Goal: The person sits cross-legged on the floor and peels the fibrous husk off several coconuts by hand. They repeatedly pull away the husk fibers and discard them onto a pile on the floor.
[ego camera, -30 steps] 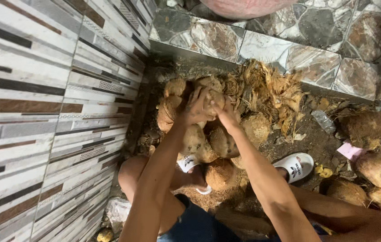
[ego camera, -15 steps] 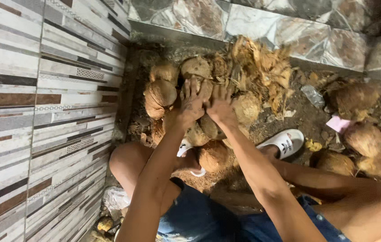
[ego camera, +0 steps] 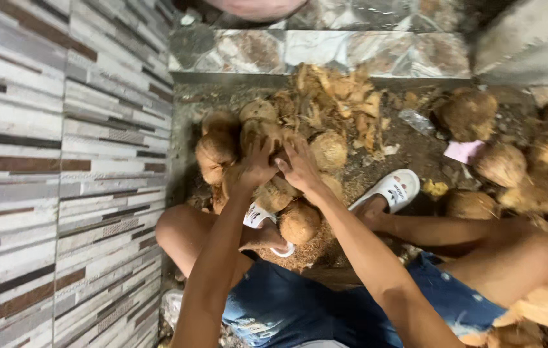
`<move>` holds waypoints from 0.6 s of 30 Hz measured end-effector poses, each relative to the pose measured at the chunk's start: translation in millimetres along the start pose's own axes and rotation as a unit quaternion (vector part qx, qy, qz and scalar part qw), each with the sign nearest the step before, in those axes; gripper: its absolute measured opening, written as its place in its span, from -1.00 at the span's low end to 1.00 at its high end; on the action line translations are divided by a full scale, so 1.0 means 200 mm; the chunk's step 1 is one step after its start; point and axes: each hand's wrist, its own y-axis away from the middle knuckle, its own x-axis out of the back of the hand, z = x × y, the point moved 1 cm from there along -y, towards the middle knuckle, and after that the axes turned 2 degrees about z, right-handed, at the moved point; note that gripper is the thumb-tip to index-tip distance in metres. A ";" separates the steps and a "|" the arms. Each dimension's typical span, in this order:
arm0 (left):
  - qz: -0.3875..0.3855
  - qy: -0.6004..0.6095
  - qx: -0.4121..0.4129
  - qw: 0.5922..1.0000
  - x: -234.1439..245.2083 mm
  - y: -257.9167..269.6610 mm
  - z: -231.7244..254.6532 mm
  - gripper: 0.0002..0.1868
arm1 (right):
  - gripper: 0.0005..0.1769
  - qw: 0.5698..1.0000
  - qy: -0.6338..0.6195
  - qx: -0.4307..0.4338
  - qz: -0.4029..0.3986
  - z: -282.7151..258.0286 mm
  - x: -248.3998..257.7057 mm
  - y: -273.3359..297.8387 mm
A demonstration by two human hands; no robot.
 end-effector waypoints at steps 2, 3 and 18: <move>0.091 0.038 -0.194 0.976 -0.04 -0.02 0.02 -0.26 | -0.34 0.990 -0.138 -0.014 0.020 -0.05 0.15 0.14; 0.084 0.033 -0.207 0.974 -0.27 -0.10 -0.12 -0.26 | -0.34 0.989 -0.142 -0.023 0.031 0.04 0.08 0.14; 0.077 0.192 -0.043 0.977 -0.05 0.43 0.60 -0.53 | -0.25 0.975 -0.186 0.106 0.054 0.62 0.71 0.41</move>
